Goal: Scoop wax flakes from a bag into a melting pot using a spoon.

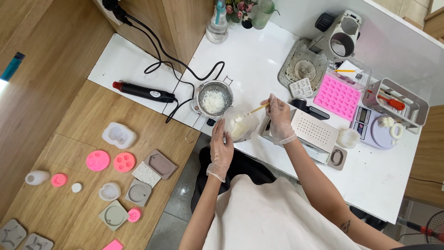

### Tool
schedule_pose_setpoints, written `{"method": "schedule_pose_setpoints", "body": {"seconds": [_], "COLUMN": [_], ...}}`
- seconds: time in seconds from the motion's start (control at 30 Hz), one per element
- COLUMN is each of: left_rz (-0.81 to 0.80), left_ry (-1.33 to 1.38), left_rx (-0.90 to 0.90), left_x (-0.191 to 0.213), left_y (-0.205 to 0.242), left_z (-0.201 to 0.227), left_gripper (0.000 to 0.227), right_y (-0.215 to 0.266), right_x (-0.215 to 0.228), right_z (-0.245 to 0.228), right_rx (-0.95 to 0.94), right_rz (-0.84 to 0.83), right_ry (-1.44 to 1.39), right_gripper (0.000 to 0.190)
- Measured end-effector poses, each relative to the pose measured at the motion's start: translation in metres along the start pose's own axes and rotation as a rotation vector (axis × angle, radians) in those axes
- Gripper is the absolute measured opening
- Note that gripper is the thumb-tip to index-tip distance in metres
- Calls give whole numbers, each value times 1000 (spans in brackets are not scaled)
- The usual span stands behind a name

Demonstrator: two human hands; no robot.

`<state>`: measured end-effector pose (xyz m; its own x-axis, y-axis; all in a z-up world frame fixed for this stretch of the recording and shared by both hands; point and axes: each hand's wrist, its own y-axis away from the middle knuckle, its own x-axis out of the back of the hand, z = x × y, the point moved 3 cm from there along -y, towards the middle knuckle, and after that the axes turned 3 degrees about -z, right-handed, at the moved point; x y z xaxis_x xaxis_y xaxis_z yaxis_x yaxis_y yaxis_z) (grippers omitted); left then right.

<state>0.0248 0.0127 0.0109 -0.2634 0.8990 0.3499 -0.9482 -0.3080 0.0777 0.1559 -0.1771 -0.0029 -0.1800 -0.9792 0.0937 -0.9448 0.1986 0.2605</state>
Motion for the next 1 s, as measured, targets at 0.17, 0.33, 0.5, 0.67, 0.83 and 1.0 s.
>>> {"method": "schedule_pose_setpoints", "body": {"seconds": [0.17, 0.33, 0.5, 0.67, 0.83, 1.0], "left_rz": [-43, -52, -28, -33, -9, 38], "left_ry": [60, 227, 26, 24, 4, -78], "left_rx": [31, 86, 1, -9, -46, -78], "left_x": [3, -1, -1, 5, 3, -4], "left_y": [-2, 1, 2, 5, 10, 15], "left_z": [1, -3, -3, 3, 8, 17], "left_gripper": [51, 53, 51, 51, 51, 52], "right_y": [-14, -14, 9, 12, 30, 68], "right_x": [-34, -79, -110, -82, -16, 17], "right_z": [-38, -53, -49, -49, -59, -42], "right_rx": [42, 196, 1229, 1082, 661, 634], "right_rz": [-10, -42, -154, -161, -93, -135], "right_ry": [-57, 7, 777, 562, 251, 434], "right_gripper": [46, 38, 24, 27, 41, 36]}}
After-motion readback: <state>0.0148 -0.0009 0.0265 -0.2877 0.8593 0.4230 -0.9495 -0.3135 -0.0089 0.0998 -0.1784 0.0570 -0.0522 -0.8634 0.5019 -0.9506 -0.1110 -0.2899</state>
